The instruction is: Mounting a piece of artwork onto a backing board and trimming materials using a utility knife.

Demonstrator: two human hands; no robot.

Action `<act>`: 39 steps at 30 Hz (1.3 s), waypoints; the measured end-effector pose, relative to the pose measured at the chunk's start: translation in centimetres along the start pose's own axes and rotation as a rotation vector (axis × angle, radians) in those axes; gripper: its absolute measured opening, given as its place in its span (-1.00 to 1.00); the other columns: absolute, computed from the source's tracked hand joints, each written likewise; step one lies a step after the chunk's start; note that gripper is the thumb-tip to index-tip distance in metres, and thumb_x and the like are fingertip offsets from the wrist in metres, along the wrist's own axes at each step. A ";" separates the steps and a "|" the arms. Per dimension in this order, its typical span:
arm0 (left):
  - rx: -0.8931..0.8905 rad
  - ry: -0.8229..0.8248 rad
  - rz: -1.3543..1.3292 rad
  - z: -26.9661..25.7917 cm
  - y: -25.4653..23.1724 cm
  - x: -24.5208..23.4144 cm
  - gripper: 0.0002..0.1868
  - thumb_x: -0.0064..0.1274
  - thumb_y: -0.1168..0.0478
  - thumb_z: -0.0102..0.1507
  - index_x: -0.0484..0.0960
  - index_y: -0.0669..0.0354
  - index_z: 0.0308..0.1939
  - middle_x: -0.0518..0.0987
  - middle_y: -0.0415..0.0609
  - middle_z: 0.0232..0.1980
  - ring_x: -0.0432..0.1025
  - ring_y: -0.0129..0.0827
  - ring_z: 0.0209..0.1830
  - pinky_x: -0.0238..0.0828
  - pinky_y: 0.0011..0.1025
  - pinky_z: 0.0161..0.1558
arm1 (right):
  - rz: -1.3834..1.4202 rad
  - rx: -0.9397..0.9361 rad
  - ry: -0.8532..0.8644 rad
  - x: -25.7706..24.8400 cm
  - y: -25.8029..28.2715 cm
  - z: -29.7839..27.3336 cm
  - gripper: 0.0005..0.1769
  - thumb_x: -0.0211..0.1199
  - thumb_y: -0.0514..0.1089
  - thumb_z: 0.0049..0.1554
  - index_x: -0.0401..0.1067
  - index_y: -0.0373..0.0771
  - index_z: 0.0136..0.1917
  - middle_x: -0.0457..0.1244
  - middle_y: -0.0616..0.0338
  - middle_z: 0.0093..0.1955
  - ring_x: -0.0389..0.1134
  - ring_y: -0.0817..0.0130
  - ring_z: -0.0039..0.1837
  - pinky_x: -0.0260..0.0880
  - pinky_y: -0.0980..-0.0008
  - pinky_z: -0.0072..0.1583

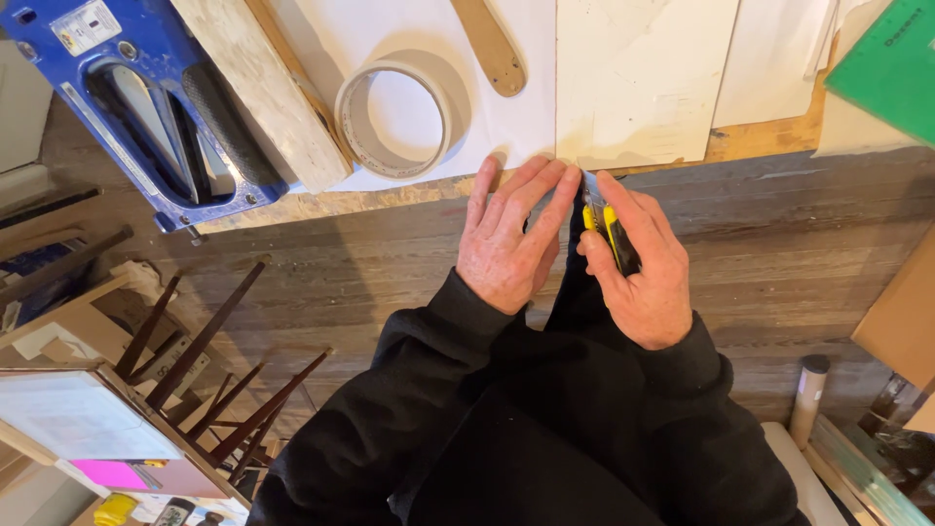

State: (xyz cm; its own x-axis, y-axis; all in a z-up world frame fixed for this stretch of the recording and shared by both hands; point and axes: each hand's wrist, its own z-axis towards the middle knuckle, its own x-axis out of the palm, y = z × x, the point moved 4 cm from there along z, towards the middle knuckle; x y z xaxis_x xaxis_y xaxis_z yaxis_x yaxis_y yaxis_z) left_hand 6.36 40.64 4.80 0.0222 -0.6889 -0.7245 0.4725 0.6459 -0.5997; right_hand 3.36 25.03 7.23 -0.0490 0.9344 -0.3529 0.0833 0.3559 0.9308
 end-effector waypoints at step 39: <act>-0.006 -0.023 0.040 0.3 -0.8 0.1 -0.50 0.12 0.32 0.39 0.59 0.18 0.44 0.56 0.08 0.37 0.49 -0.04 0.42 0.30 0.05 0.56 | -0.082 0.044 -0.084 0.6 1.3 0.0 -0.45 0.25 -0.28 0.39 0.26 -0.48 0.58 0.25 -0.20 0.24 0.50 0.10 0.00 0.58 0.26 -0.12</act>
